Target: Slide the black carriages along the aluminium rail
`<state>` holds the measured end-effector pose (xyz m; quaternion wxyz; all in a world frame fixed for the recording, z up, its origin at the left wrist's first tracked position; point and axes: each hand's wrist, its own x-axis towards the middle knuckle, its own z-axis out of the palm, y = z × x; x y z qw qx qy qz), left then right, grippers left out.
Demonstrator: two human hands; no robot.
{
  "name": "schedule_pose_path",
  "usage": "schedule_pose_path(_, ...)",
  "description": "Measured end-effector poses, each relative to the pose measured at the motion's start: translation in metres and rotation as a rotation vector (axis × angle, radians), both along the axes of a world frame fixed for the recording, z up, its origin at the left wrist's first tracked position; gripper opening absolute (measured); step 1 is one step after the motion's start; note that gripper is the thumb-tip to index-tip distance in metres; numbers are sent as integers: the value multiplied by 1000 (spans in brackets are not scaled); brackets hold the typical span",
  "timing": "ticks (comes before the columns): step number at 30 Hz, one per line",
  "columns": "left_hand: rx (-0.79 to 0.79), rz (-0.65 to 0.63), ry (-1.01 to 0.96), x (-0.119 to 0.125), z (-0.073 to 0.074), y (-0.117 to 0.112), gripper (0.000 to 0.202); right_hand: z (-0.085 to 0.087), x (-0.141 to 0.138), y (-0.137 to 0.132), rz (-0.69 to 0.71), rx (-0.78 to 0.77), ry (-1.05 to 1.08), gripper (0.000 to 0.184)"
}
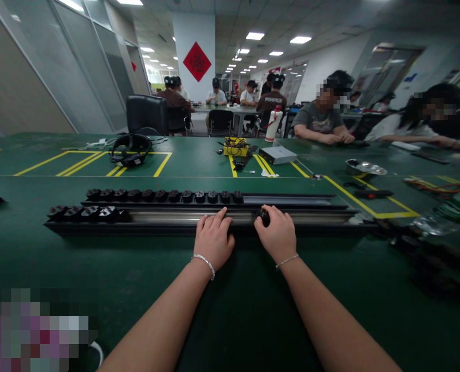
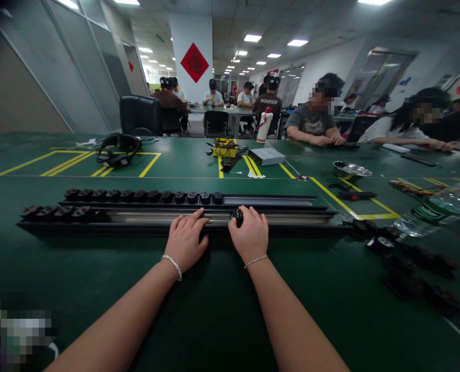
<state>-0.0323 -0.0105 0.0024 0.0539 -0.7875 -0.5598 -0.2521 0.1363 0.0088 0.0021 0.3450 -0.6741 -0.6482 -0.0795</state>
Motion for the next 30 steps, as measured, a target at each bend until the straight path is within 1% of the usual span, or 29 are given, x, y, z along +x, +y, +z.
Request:
schedule_pose_path(2,2,0,1,0,0,0,33,-1,1,-1,14,-15,-3,37)
schedule_pose_path(8,8,0,-1,0,-1,0,32,-3,5,-2,42,11,-64,40)
schedule_pose_path(12,14,6,-2,0,-1,0,32,-3,11,-2,100,9,-114,41)
schedule_pose_path(18,14,4,12,0,0,0,33,-5,11,-2,69,60,-128,39)
schedule_pose_path(30,4,14,14,0,1,-1,33,-5,14,0,92,68,-116,39)
